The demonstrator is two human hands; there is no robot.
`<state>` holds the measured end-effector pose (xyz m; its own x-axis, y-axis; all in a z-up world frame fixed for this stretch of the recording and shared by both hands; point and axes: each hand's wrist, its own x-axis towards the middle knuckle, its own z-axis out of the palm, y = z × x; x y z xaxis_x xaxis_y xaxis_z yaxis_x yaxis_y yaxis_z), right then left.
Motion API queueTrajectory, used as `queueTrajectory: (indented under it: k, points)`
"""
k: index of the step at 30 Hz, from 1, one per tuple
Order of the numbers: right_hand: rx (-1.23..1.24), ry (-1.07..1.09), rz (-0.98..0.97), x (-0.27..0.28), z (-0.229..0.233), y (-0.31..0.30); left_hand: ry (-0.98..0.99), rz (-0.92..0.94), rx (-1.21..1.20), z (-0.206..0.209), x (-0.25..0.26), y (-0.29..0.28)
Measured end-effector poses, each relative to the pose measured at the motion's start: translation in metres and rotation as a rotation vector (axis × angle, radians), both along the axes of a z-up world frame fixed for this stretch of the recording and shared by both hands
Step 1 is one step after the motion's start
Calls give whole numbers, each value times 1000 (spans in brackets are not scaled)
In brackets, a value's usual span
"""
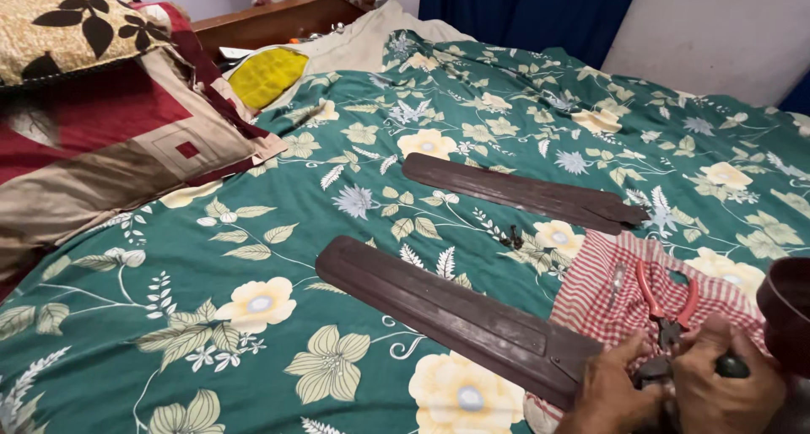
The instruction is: The person attaches a ceiling fan blade to the fan motor housing using a screwdriver and pliers. They tighten the screws securing the blade and then remove the blade from the motor housing.
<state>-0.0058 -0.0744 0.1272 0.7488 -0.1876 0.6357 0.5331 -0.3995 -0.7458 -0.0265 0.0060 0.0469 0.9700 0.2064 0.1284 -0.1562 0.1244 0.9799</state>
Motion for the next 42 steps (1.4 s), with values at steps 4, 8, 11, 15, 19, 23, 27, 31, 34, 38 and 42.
queueTrajectory:
  k: [4,8,11,15,19,23,27,31,34,38,42]
  points:
    - [-7,14,-16,3,-4,-8,-97,21,-169,2,-8,-6]
    - [-43,13,-21,2,-4,-12,-215,39,-123,-4,-1,-9]
    - [-52,11,-19,1,0,-8,-146,33,-75,-1,-7,0]
    - [-68,10,-18,-2,3,-3,-6,20,-34,12,-12,9]
    - [-94,21,-18,-9,3,2,-75,94,49,24,-13,7]
    - [-102,38,-31,-12,12,11,84,39,56,34,-10,9]
    - [-193,-10,-49,-22,11,3,91,23,109,27,-12,1]
    - [-34,71,80,-24,21,5,30,41,84,32,-13,6]
    - [-64,2,84,-31,23,4,75,36,120,33,-15,4]
    - [-113,-68,32,-31,21,2,120,26,176,27,-5,1]
    - [-84,-22,43,-33,25,4,31,42,144,20,-3,-1]
